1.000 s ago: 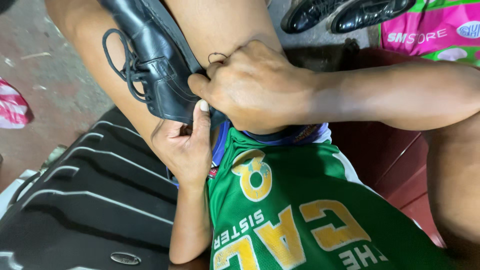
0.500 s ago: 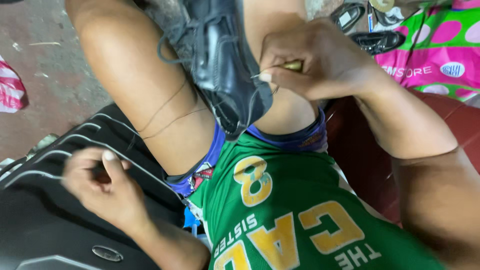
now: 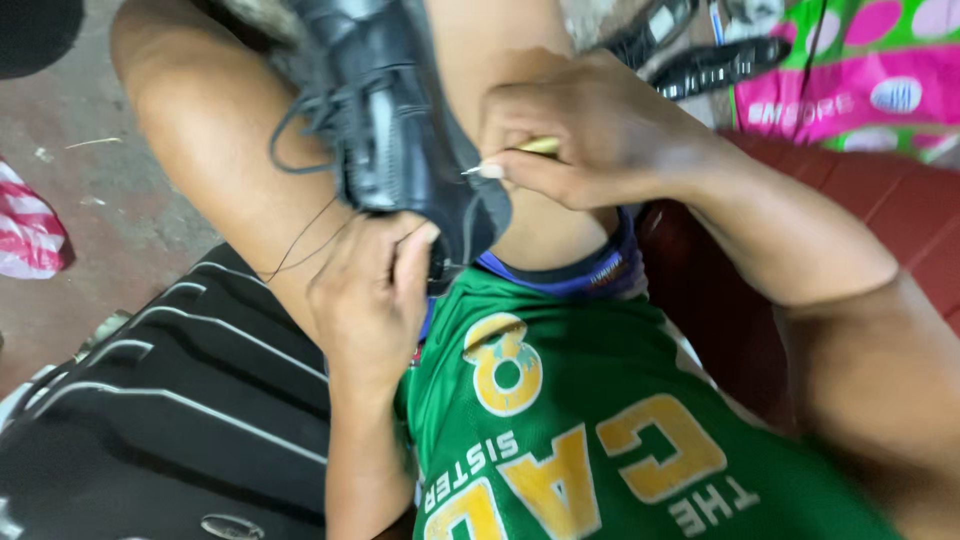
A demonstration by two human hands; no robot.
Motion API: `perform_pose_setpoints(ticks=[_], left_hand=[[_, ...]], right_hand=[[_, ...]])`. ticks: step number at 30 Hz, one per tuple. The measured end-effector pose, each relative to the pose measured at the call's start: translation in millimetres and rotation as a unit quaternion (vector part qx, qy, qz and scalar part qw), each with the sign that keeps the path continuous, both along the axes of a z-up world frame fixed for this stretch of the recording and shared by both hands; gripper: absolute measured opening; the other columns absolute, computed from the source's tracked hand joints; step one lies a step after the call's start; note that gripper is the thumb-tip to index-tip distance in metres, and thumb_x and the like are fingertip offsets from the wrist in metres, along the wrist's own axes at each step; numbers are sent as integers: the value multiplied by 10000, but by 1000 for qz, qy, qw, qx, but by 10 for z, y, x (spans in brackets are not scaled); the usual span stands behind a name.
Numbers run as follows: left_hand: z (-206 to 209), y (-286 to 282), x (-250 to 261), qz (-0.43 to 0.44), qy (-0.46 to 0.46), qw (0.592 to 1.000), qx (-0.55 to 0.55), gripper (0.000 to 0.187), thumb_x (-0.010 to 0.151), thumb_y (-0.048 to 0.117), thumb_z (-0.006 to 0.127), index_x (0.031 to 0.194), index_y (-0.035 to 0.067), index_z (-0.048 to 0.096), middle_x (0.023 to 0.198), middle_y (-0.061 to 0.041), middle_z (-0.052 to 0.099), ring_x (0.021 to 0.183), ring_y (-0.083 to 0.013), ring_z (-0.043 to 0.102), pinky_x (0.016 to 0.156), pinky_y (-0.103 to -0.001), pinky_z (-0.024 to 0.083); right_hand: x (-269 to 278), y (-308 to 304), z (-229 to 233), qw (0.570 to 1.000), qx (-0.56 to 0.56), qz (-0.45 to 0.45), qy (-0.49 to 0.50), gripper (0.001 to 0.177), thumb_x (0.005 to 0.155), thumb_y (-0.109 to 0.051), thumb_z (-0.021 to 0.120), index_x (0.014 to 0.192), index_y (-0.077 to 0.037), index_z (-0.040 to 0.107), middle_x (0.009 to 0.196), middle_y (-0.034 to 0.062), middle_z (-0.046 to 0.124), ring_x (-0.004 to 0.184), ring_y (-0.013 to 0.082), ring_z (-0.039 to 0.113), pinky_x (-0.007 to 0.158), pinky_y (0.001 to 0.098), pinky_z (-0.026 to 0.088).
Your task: The person is repairing a black leather shoe by hand. They use a needle and thread to stitch the sole to the upper part of the shoe, pulling the thread tight to secure the repair. The person works on the shoe while sitting on the floor.
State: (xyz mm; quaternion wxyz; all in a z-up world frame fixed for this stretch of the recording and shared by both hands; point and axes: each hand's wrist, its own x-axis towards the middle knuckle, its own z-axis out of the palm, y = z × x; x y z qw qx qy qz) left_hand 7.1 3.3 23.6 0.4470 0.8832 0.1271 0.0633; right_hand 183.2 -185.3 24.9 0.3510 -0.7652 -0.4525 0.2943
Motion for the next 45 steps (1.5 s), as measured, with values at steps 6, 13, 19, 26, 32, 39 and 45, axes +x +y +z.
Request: perform_pose_setpoints(ticks=[6, 13, 19, 26, 32, 39, 45], left_hand=[[-18, -23, -284, 201, -41, 911, -358, 77, 969, 56, 692, 968, 45, 616, 1134, -86, 643, 622, -128, 563, 520, -238, 449], [-230, -157, -288, 221, 68, 917, -326, 244, 1132, 151, 481, 1024, -15, 623, 745, -33, 599, 562, -52, 510, 505, -216, 398], [-334, -171, -150, 181, 126, 954, -203, 241, 1095, 101, 456, 988, -24, 632, 606, 1, 601, 485, -44, 551, 459, -222, 437], [-383, -183, -134, 200, 115, 947, -222, 186, 1047, 48, 515, 951, -25, 656, 604, -1, 594, 494, -43, 544, 458, -213, 433], [-511, -114, -214, 229, 163, 904, -323, 180, 1002, 23, 617, 822, 16, 632, 603, -9, 595, 472, -47, 539, 429, -206, 418], [-478, -43, -132, 254, 223, 876, -343, 194, 905, -42, 624, 721, 14, 651, 568, -24, 602, 425, -60, 524, 395, -214, 394], [-428, -79, -55, 235, 192, 903, -305, 157, 857, -89, 564, 762, -13, 662, 620, -7, 632, 473, -51, 556, 432, -224, 441]], right_hand=[[77, 116, -28, 999, 16, 33, -27, 119, 953, -224, 706, 949, -115, 661, 820, 48, 683, 788, 267, 695, 686, 409, 514], [35, 206, -31, 994, -3, 71, -77, 158, 969, -249, 671, 937, -98, 639, 896, 59, 660, 834, 282, 685, 694, 442, 525], [51, 242, -103, 988, 22, 100, -117, 164, 960, -265, 664, 939, -103, 655, 892, 63, 651, 863, 263, 696, 696, 410, 546], [106, 215, -174, 964, 98, 113, -218, 209, 801, -228, 627, 971, -107, 650, 941, 29, 682, 1029, 216, 700, 798, 370, 581], [137, 245, -211, 961, 97, 165, -200, 226, 844, -240, 622, 1012, -91, 650, 972, 46, 673, 1061, 226, 692, 781, 362, 581], [79, 247, -264, 958, 104, 171, -203, 264, 827, -221, 622, 1052, -87, 657, 979, 55, 667, 1028, 230, 696, 740, 350, 578], [-49, 301, -8, 958, 73, 118, -251, 226, 832, -205, 626, 1012, -70, 643, 1031, 102, 676, 1025, 248, 699, 810, 346, 578]])
